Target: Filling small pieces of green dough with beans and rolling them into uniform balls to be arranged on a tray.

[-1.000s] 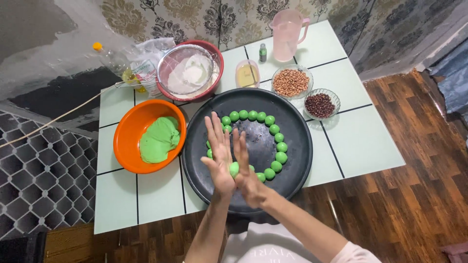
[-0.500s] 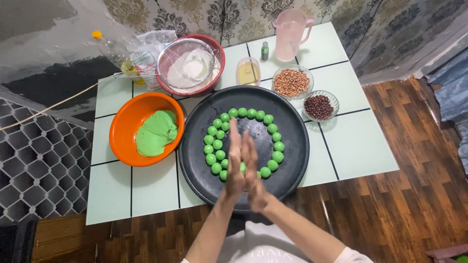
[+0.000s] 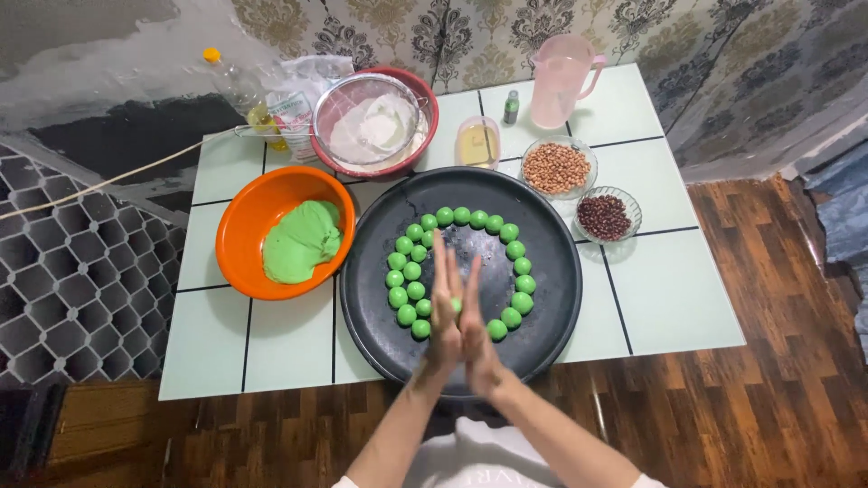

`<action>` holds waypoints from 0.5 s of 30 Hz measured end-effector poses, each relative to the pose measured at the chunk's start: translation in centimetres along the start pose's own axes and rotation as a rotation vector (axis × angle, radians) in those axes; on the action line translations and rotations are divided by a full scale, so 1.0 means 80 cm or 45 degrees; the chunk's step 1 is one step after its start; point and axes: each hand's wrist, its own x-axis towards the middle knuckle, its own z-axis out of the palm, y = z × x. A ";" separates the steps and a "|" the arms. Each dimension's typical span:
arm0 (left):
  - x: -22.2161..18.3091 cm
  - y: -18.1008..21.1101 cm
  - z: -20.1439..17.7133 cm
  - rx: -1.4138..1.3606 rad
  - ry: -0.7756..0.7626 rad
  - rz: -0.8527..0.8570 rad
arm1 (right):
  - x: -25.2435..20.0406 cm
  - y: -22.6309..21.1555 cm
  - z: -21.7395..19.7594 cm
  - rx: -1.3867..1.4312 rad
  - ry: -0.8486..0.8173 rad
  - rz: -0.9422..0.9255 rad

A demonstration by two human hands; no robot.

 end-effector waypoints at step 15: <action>0.007 0.026 -0.001 0.107 -0.091 0.166 | 0.017 0.012 0.011 1.721 -0.144 0.109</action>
